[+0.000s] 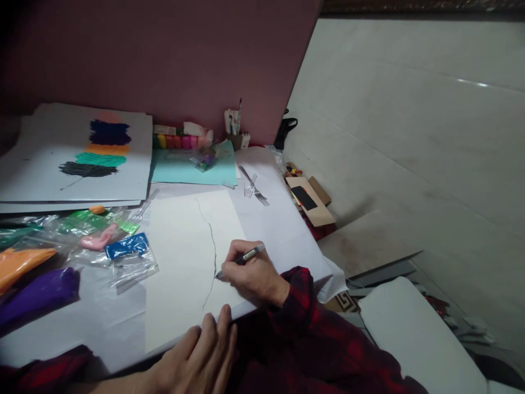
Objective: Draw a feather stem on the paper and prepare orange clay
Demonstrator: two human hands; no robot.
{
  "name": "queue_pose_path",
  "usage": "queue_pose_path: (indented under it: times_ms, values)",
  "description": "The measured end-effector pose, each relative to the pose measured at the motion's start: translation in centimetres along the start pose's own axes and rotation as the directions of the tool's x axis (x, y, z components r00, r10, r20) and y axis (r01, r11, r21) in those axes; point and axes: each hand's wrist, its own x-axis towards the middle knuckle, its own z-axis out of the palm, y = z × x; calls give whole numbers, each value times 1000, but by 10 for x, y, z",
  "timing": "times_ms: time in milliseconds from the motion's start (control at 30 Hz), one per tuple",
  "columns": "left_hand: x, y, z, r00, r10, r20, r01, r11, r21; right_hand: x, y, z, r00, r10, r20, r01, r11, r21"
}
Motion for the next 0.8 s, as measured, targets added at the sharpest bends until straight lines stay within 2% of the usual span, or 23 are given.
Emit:
queue_pose_path:
  times_ms: [133, 267, 433, 667, 800]
  values:
    - [0, 4, 2, 997, -64, -31, 64, 998, -9, 1, -1, 1, 999, 6, -41, -7, 1000, -8]
    - [0, 2, 2, 999, -26, -29, 26, 1000, 2, 1, 1, 1, 1000, -14, -22, 13, 999, -31]
    - [2, -1, 2, 997, -42, -65, 44, 999, 24, -1, 2, -1, 998, -38, 40, 40, 997, -64]
    - [3, -1, 4, 994, -39, -99, 41, 999, 15, -3, 3, 0, 1000, -20, 9, 20, 1000, -14]
    - [3, 2, 4, 991, -48, -122, 50, 999, 11, -4, 5, 0, 999, -15, 47, 18, 998, -52]
